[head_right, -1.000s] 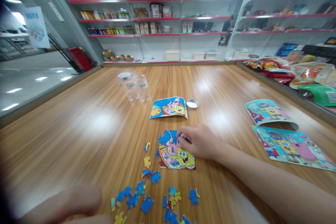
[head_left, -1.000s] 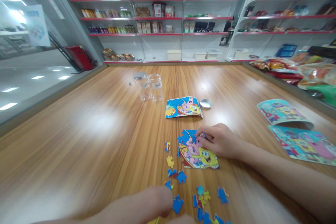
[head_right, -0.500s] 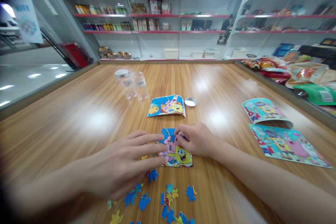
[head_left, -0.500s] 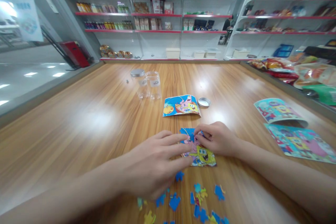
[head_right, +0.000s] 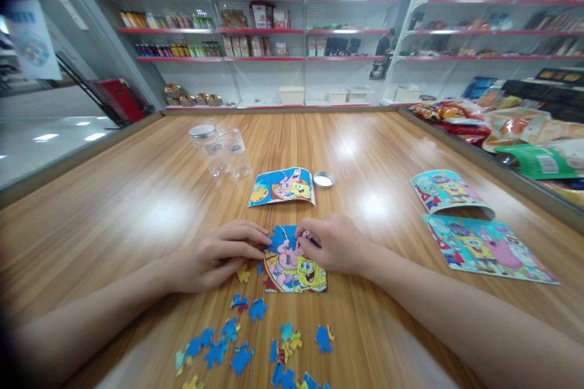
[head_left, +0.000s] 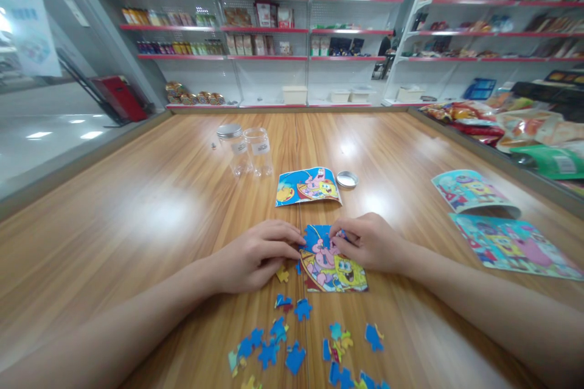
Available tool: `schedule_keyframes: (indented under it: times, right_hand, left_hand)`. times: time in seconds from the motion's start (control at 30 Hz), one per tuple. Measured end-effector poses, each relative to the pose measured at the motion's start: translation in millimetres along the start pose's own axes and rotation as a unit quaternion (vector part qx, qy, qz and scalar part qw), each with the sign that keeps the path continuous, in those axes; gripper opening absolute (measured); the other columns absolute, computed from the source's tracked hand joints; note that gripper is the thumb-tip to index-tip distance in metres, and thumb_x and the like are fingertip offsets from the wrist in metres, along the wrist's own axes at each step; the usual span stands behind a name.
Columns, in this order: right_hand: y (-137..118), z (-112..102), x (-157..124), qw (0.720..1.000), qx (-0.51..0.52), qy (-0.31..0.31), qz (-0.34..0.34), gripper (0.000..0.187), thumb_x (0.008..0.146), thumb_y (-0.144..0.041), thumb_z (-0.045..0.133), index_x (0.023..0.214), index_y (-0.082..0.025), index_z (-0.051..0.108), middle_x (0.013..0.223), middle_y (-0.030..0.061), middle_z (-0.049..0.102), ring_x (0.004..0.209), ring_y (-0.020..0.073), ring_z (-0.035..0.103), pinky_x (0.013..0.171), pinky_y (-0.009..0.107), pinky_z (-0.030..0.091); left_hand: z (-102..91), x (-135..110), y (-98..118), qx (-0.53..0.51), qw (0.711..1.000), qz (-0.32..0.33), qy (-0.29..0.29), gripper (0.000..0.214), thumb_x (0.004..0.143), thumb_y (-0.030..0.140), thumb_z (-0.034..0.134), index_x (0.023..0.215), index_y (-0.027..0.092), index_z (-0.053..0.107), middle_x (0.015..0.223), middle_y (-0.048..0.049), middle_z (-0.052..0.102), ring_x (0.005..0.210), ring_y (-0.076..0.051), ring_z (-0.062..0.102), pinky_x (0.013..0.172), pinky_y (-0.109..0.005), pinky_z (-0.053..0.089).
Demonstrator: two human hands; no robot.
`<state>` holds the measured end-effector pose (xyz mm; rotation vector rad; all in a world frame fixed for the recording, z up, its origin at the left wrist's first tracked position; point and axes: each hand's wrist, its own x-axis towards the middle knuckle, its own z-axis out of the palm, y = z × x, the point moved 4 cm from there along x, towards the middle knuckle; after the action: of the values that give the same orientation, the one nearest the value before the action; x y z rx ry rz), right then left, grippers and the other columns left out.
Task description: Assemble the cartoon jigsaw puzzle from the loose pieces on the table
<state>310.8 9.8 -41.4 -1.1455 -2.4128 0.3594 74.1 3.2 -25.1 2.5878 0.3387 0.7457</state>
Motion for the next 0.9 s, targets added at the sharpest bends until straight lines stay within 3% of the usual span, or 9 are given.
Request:
schedule_keyframes:
  times: [0.27,0.9]
  right_hand:
    - [-0.8,-0.4,0.3,1.0,-0.001,-0.002,0.0,0.014,0.085,-0.024,0.062,0.096,-0.022,0.071,0.051,-0.0081,0.047,0.044,0.0076,0.042,0.051,0.022,0.028]
    - [0.0,-0.7,-0.6,1.0,-0.003,-0.008,0.006,0.014,0.085,-0.025,0.062,0.095,-0.022,0.071,0.052,-0.0081,0.047,0.045,0.0079,0.042,0.052,0.022,0.028]
  left_hand:
    - [-1.3,-0.3,1.4,0.007,1.0,-0.006,-0.006,0.028,0.087,0.004,0.051,0.103,0.017,0.07,0.104,-0.0121,0.067,0.098,-0.022,0.063,0.084,-0.04,0.056]
    - [-1.6,-1.2,-0.3,0.016,0.999,-0.04,0.002,0.032,0.085,0.001,0.047,0.1,0.017,0.071,0.1,-0.01,0.066,0.093,-0.02,0.062,0.082,-0.035,0.054]
